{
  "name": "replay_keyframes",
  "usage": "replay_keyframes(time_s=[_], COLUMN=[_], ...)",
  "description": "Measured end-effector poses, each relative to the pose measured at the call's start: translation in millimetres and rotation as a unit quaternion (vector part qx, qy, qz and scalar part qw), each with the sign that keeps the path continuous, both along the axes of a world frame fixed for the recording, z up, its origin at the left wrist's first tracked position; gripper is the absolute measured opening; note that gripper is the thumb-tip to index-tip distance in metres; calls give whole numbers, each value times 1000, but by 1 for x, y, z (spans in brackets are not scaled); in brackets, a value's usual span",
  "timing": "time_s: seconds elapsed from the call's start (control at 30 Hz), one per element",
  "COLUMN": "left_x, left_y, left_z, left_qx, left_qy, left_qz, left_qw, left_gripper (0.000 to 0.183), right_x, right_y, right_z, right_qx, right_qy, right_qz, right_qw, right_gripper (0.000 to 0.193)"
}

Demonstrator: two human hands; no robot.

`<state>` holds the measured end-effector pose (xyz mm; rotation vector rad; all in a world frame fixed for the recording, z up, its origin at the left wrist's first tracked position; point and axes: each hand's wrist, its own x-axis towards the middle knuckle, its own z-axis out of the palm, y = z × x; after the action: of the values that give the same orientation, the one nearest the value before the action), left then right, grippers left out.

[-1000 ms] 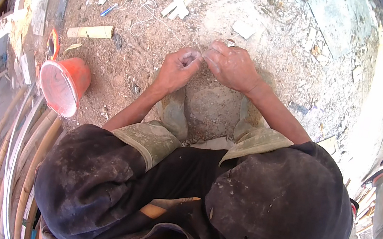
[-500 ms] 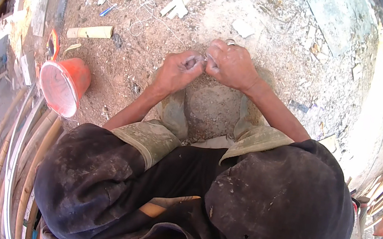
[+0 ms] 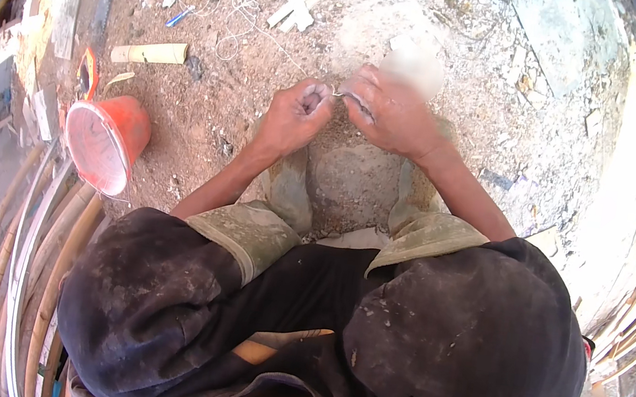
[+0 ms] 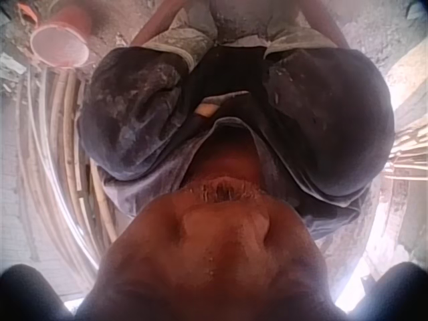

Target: The person holds a piece of white material and manipulates a thin string, pulling it through their fingers and wrapping it around the material while standing in a construction area. They then reach into a bucket containing screws and other items, briefly handling a small object.

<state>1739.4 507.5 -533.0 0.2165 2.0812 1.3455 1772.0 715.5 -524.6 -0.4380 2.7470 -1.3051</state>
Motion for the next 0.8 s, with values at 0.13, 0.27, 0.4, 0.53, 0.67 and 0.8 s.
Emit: replay_keyframes(time_s=[0.13, 0.27, 0.4, 0.53, 0.67, 0.8], left_x=[0, 1, 0, 1, 1, 2], left_y=[1, 3, 2, 2, 2, 2], left_z=[2, 2, 5, 3, 2, 3], left_qx=[-9, -10, -19, -15, -1, 8], left_qy=[25, 26, 18, 13, 7, 11], left_qz=[0, 1, -2, 0, 1, -15], left_qw=[1000, 1000, 1000, 1000, 1000, 1000], left_gripper=[8, 8, 7, 7, 6, 6], right_x=[-2, -3, -1, 2, 4, 3], right_y=[-5, -7, -7, -3, -5, -6], right_z=[3, 3, 3, -6, -8, -5], right_qx=[11, 11, -42, 20, 70, 67], right_qy=[-54, -80, -101, -16, -29, -34], right_qz=[-21, -63, -83, 6, 11, 4], right_qw=[998, 995, 991, 1000, 997, 997], right_gripper=[18, 17, 14, 15, 16, 17])
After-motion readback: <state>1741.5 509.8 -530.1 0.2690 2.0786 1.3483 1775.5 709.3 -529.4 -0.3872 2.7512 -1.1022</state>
